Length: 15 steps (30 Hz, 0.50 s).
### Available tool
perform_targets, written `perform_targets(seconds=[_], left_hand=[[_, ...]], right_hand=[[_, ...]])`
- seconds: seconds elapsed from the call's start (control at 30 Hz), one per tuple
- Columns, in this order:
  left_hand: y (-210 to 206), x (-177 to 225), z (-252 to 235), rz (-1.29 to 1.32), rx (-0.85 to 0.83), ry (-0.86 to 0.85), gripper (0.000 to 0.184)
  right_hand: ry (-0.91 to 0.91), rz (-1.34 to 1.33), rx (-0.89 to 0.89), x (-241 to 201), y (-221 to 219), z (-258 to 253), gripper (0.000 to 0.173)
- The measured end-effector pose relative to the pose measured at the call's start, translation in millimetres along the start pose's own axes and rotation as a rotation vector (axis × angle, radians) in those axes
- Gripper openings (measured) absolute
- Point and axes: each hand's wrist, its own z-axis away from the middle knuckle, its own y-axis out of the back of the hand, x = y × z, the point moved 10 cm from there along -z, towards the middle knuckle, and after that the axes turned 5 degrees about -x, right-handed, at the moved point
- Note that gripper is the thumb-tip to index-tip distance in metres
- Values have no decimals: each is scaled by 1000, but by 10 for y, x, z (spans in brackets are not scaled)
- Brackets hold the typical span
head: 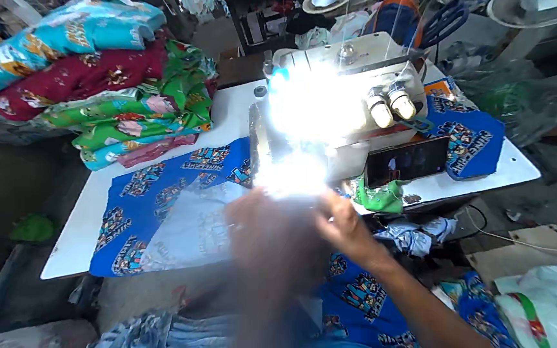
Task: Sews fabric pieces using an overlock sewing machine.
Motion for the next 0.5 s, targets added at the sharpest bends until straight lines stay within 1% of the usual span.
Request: perform_targets(seconds=[0.03,0.07,0.1,0.13,0.17,0.2,0.23,0.27,0.3,0.33,0.4,0.43,0.5], left_hand=[[195,-30,-65,-38,84,-13,17],[359,-44,-183,-93,143,-43,19],[491,-43,-348,-160,196,-99,22],[557,-41,-549,-224,217,-163,24],[541,-67,-767,-275,206,-226,25],[420,-117,-998,-325,139,-273,26],[208,-183,-1233,-354,28,-287,30],[-56,-315,-1416,-397,-149,-239,38],[-319,-487,-1503,-445,-356,-156,47],[-518,-625,-1474,-474,-529,-87,47],[-721,-730,-1150,-470,-764,4,38],[-758,-714,-927,-432,-830,6,37],[-778,-677,-591,-339,-875,-28,48]], right_hand=[[11,-56,-91,2,-213,72,30],[39,-86,-148,-8,-390,136,29],[57,-119,-175,-9,-516,177,24],[57,-181,-176,-14,-581,187,20],[16,-278,-166,-8,-598,168,18],[-64,-399,-147,15,-586,126,19],[-158,-537,-121,46,-560,72,19],[-250,-675,-84,87,-526,21,19],[-315,-799,-39,137,-497,-26,19],[-356,-909,5,199,-481,-64,21],[-425,-1058,52,325,-484,-81,30],[-445,-1095,63,371,-487,-62,34],[-442,-1112,42,421,-490,-15,40]])
